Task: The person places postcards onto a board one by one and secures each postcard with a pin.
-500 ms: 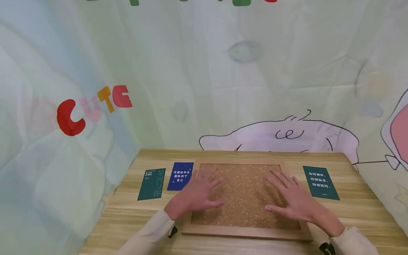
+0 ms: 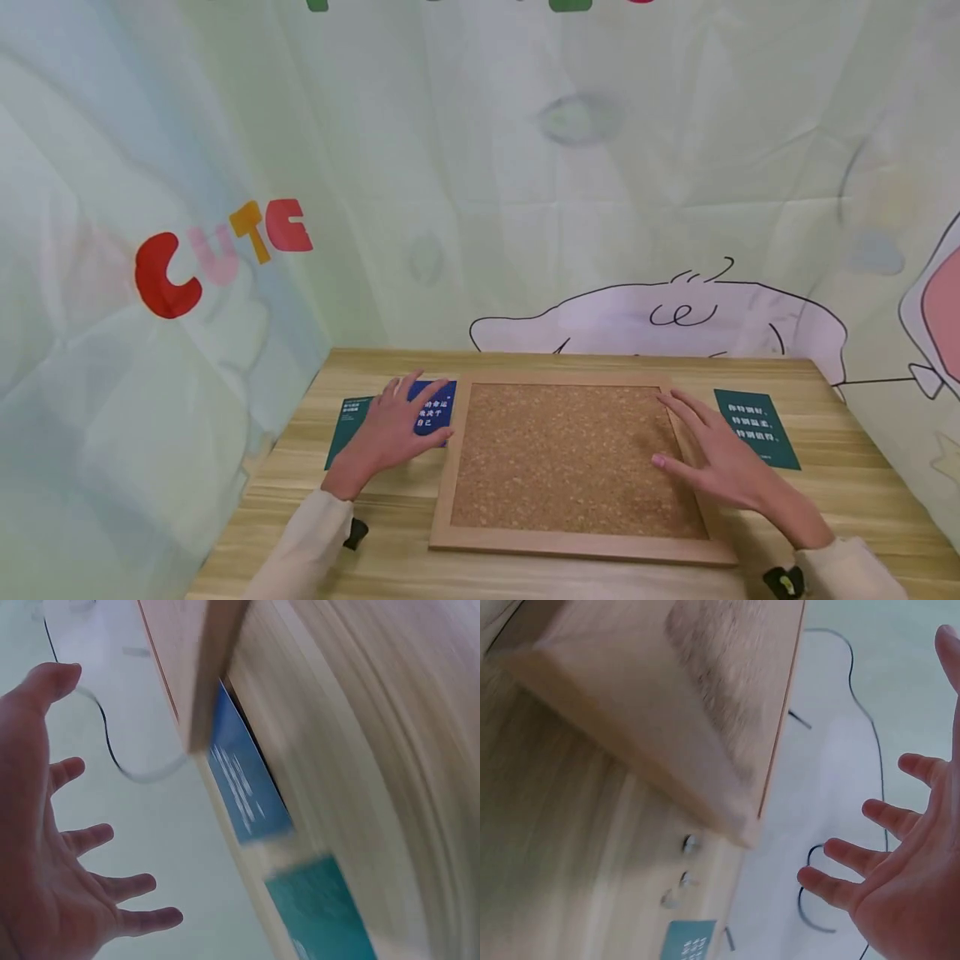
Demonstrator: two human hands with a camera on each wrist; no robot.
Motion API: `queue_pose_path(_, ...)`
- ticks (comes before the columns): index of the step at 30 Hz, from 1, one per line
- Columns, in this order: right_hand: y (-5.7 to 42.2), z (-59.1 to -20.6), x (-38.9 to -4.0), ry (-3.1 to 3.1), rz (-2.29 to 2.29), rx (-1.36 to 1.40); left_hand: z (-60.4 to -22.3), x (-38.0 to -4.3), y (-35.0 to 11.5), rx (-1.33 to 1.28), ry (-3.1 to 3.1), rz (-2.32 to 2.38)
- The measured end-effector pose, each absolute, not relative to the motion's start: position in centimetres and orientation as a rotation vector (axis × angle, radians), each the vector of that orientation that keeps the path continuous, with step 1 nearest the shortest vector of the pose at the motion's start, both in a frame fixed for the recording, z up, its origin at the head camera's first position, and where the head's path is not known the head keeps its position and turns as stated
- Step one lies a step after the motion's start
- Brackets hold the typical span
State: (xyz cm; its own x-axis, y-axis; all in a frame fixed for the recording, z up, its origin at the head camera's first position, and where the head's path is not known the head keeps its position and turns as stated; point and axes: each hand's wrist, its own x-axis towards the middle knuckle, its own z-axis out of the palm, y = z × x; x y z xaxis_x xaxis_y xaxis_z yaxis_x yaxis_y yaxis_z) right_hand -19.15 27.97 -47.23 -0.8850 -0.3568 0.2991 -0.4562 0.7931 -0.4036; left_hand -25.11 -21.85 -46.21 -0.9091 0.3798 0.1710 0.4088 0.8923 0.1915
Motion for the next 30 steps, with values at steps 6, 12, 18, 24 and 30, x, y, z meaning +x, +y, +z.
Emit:
queue_pose_path(6,29.3,-47.7,-19.5,-2.794,0.944,0.494,-46.9,-25.2,-25.9,-0.413,-2.967,-0.374)
queue_pose_path(12,30.4,-48.3,-20.0,-2.808,1.194,0.317,-48.0,-25.0,-29.1,-0.174,-3.055,-0.398)
queue_pose_path(18,31.0,-48.7,-20.6,-2.848,1.379,0.135,-48.9,-24.5,-31.0,-0.01,-3.143,-0.418)
queue_pose_path(24,31.6,-49.0,-21.6,-2.834,1.536,0.017,-49.6,-24.4,-31.8,0.07,-3.196,-0.448)
queue_pose_path(30,31.5,-49.2,-22.7,-2.859,1.612,-0.041,-49.7,-24.5,-31.7,0.098,-3.211,-0.404)
